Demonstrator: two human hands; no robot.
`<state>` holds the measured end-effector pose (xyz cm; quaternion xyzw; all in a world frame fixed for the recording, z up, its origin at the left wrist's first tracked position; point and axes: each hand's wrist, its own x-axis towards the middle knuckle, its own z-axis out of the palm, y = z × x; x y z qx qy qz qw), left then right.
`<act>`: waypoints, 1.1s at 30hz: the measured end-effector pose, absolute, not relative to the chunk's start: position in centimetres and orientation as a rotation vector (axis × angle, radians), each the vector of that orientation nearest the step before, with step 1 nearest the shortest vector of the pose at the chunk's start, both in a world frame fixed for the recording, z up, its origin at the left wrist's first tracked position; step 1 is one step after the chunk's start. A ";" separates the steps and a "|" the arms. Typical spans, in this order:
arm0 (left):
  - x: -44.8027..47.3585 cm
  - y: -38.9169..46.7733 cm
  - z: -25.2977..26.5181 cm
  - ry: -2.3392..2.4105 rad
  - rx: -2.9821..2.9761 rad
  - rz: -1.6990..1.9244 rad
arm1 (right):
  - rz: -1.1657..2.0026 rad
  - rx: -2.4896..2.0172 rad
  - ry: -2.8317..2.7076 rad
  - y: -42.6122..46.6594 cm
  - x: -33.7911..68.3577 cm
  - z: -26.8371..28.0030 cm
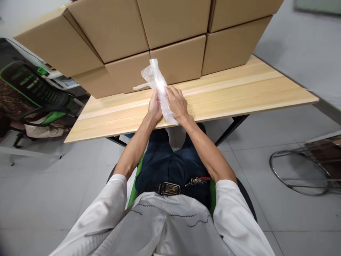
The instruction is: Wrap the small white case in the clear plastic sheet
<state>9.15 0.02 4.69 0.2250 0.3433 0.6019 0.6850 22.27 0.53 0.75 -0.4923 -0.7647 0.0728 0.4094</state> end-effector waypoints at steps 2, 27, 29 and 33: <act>9.4 -0.6 5.2 0.749 0.508 1.321 | 0.169 -1.272 -1.932 0.7 22.1 0.9; 9.3 -0.5 2.1 0.734 0.942 1.356 | 0.123 -1.549 -1.844 -0.2 23.0 0.9; 9.3 -0.5 2.1 0.777 0.911 1.371 | 0.094 -1.522 -1.838 -0.1 23.3 0.6; 9.4 -0.2 1.9 0.875 0.834 1.439 | 0.118 -1.493 -1.823 0.0 23.7 0.2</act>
